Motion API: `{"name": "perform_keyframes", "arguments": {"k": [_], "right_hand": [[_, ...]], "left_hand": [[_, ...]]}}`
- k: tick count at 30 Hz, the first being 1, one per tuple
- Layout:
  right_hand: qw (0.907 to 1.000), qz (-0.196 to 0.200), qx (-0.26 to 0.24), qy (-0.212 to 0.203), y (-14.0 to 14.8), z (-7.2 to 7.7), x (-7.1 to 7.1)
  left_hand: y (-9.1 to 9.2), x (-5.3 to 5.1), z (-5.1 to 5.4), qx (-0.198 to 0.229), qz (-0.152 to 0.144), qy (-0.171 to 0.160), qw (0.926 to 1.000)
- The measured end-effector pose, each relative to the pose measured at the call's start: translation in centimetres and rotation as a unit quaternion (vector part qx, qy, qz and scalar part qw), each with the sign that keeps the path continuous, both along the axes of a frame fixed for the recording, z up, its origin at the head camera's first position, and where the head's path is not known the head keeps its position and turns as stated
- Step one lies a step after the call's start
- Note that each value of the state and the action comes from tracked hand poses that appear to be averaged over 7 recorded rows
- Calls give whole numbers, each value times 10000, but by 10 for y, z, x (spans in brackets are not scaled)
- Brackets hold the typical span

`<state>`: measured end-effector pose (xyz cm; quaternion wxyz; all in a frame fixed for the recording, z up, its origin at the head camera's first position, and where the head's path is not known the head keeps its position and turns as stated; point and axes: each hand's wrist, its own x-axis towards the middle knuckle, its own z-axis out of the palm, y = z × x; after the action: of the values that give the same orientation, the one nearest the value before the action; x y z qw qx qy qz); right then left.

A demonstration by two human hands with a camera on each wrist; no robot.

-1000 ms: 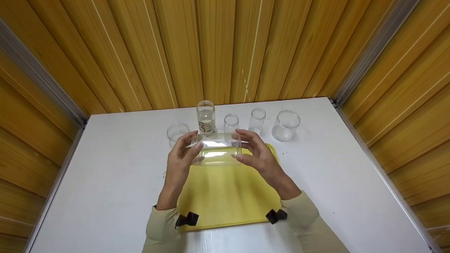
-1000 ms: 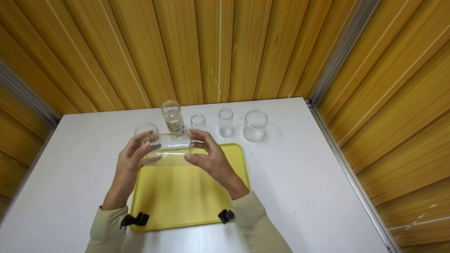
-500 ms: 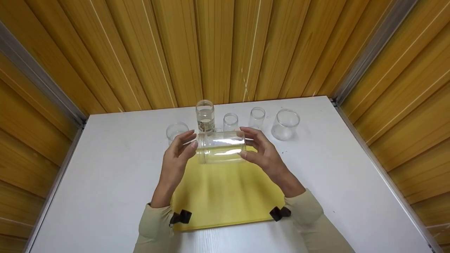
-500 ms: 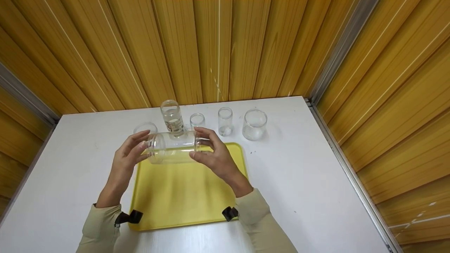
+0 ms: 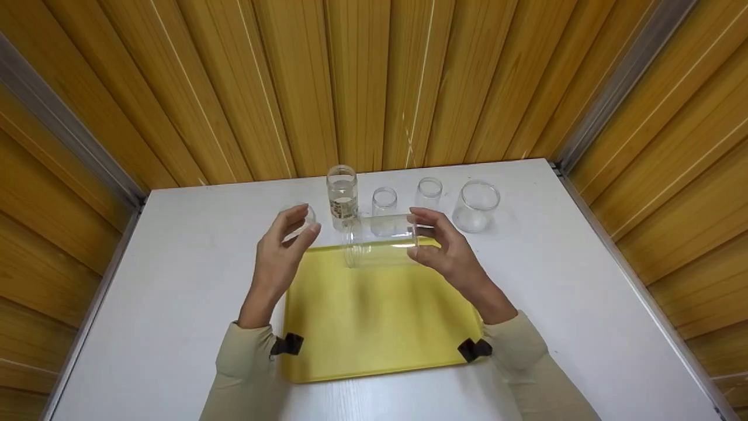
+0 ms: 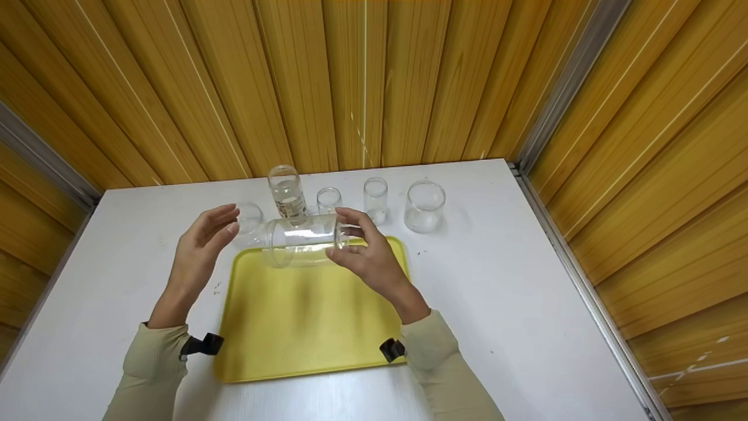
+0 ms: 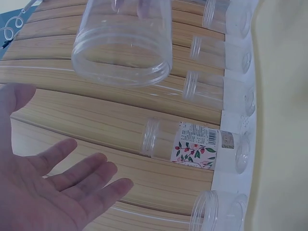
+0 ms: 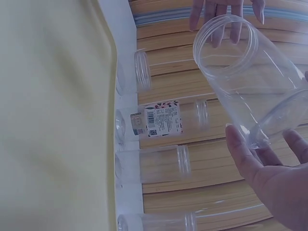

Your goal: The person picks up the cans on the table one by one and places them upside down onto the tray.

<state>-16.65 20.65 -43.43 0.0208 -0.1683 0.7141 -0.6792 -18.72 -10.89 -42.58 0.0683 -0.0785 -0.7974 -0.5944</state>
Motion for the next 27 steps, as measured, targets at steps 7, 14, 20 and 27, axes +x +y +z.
{"name": "perform_keyframes", "arguments": {"k": [7, 14, 20, 27], "right_hand": [[9990, -92, 395, 166, 7, 3, -2], [9967, -214, 730, 288, 14, 6, -2], [9945, -273, 976, 262, 17, 9, -4], [9927, -270, 1138, 300, 20, 12, -4]], "left_hand": [[-5, -10, -7, -394, 145, -11, 9991], [-12, -21, -12, -967, 294, -56, 9949], [-17, -28, -13, -1290, 364, -69, 9909], [-21, -33, -17, -1632, 323, 61, 9861]]}}
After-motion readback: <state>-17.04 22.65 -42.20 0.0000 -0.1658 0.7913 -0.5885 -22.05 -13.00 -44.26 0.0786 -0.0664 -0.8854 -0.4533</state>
